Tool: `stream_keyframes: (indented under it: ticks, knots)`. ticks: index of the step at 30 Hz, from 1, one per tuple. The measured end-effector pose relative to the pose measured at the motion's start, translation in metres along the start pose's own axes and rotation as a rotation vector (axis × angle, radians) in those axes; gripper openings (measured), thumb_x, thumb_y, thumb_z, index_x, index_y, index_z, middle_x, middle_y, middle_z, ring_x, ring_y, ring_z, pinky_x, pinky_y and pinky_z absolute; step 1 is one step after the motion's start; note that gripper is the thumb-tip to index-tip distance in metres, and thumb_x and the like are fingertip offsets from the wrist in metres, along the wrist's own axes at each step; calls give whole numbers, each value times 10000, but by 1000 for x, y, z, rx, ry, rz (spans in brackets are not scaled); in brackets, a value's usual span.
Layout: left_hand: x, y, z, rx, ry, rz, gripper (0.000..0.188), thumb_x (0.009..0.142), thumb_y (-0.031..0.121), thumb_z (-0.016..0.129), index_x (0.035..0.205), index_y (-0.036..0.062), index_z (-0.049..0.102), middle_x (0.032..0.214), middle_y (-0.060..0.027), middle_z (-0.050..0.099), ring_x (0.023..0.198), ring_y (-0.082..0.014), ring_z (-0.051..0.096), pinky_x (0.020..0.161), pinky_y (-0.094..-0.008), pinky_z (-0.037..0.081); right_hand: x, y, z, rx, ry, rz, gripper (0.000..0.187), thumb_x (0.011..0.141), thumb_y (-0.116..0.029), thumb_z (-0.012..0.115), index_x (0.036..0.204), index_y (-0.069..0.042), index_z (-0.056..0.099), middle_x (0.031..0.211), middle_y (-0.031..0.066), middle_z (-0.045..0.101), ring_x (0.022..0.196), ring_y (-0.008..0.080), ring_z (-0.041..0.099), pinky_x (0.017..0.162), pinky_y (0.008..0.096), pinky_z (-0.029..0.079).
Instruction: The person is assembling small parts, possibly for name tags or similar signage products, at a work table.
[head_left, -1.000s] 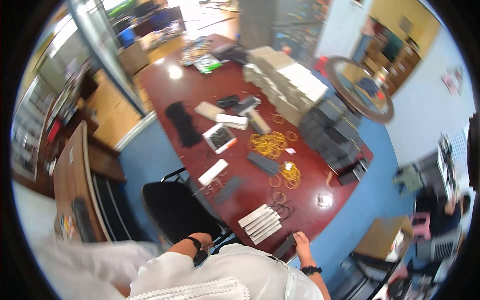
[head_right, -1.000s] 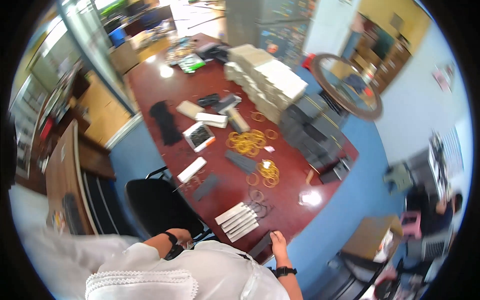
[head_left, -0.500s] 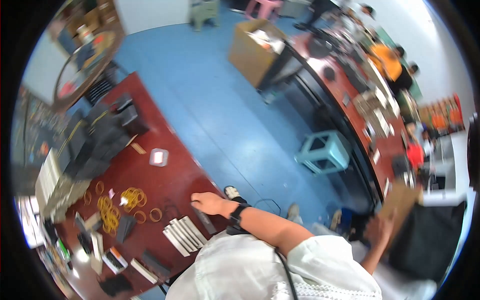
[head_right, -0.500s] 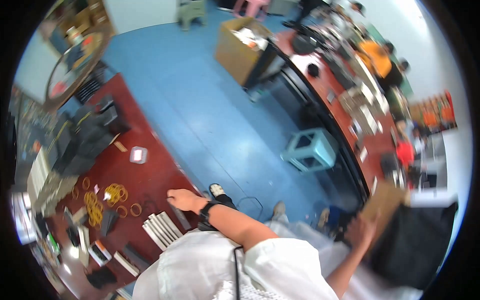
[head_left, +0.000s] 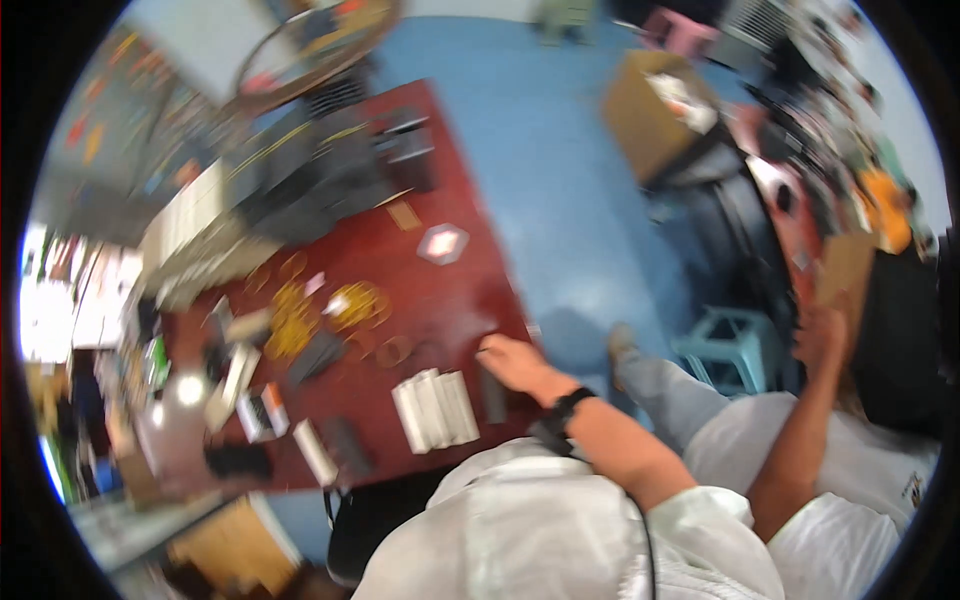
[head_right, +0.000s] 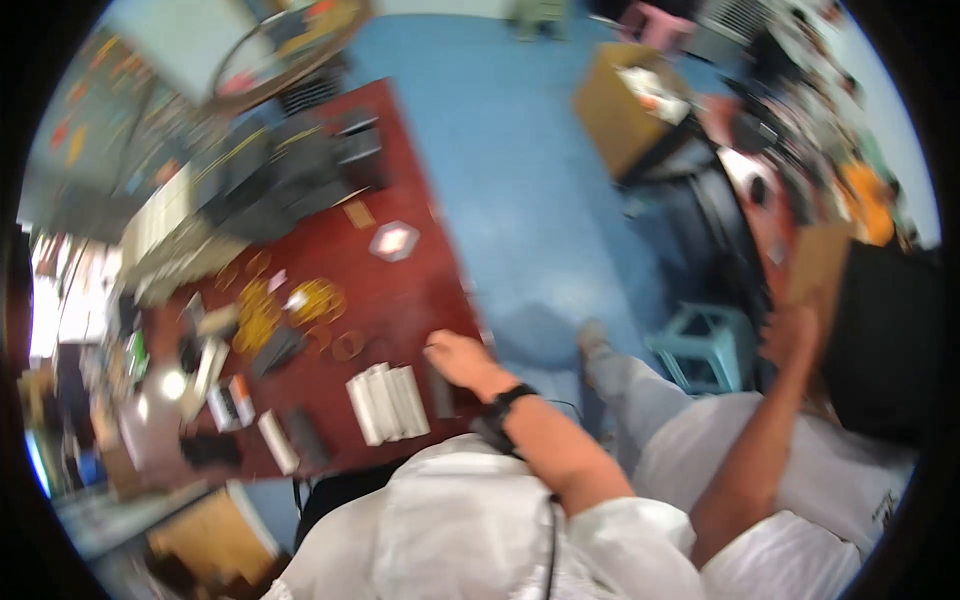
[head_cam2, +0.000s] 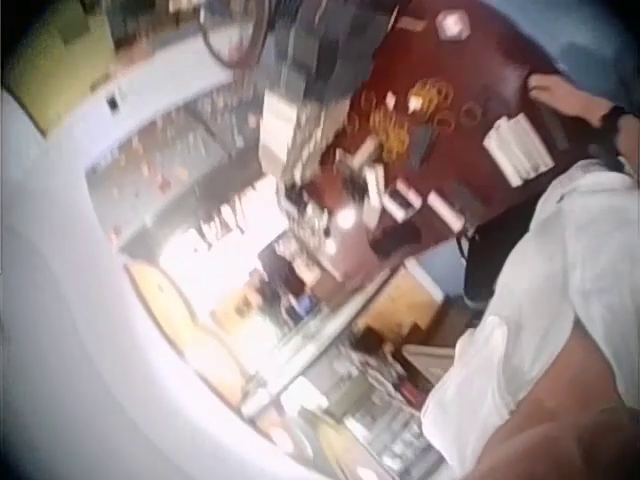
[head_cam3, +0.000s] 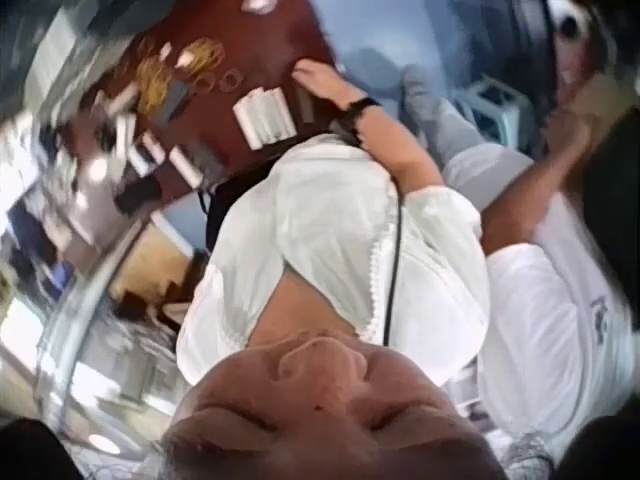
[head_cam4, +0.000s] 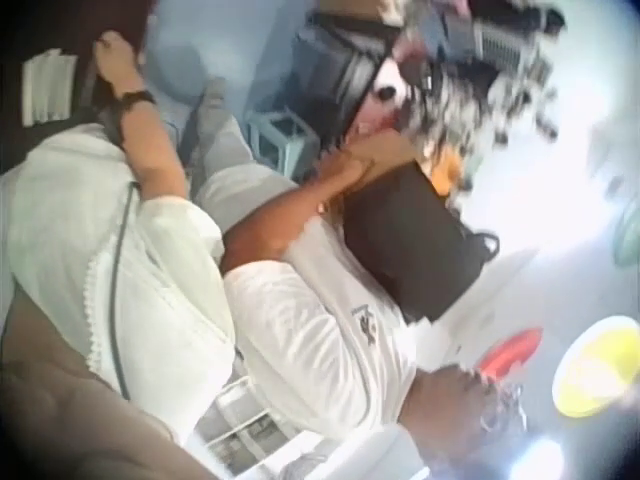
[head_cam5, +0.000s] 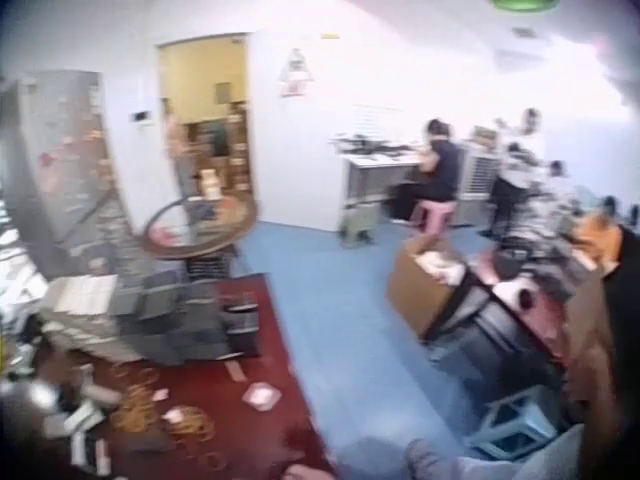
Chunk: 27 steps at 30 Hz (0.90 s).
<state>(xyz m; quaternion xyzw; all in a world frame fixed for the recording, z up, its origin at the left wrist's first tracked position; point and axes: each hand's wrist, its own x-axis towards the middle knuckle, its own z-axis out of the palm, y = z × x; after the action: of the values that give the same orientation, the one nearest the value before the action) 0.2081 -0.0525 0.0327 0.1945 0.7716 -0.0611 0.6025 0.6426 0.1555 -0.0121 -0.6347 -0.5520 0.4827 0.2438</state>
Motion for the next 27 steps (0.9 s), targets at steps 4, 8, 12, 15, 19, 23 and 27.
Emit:
stream_keyframes:
  ticks: [4, 8, 12, 15, 19, 23, 27]
  knots:
    - [-34, -54, 0, -176, 93, -66, 294, 881, 279, 667, 792, 1, 637, 718, -119, 677, 587, -167, 636, 544, -284, 523, 3, 1, -6, 24, -73, -103, 220, 948, -264, 564, 989, -49, 576, 904, 179, 618, 865, 338, 611, 779, 420, 474]
    - [-77, -132, 25, -214, 909, -33, 418, 864, 399, 698, 755, 10, 592, 692, -126, 656, 602, -212, 625, 602, -344, 517, 6, 7, -15, 134, -127, -159, 186, 955, -198, 555, 935, -13, 559, 796, 108, 552, 753, 206, 540, 729, 338, 455]
    - [-96, -195, 83, -412, 1199, -384, 618, 829, 568, 684, 1010, -15, 585, 882, -166, 658, 595, -245, 608, 619, -369, 507, 9, 11, -17, 203, -190, -106, 174, 973, -193, 537, 897, -38, 563, 776, 17, 533, 744, 114, 504, 713, 284, 440]
    - [-76, -195, 106, -900, 929, -215, 752, 820, 663, 631, 1067, -47, 602, 752, -151, 631, 486, -221, 574, 489, -332, 485, 10, 14, -22, 243, -225, -90, 170, 982, -192, 525, 867, -73, 567, 774, -27, 537, 742, 74, 489, 699, 247, 421]
    - [-30, -168, 75, -779, 907, -146, 690, 810, 608, 674, 1022, -49, 676, 796, -144, 672, 593, -240, 648, 564, -335, 509, 10, 12, -26, 275, -259, -56, 198, 986, -220, 495, 855, -95, 575, 834, -7, 631, 754, 77, 513, 725, 247, 404]
    - [-10, -164, 60, -935, 908, 130, 517, 788, 385, 720, 1060, -53, 684, 933, -179, 710, 834, -277, 692, 756, -345, 523, -5, -2, -38, 364, -226, -3, 200, 984, -215, 498, 869, -69, 574, 846, 25, 639, 786, 105, 552, 749, 263, 423]
    - [-14, -171, 62, -844, 928, 63, 425, 773, 267, 701, 1058, -47, 687, 988, -200, 714, 925, -302, 696, 833, -370, 514, -49, -30, -53, 291, -217, -84, 201, 985, -215, 486, 872, -71, 568, 849, 39, 645, 750, 90, 532, 721, 250, 403]
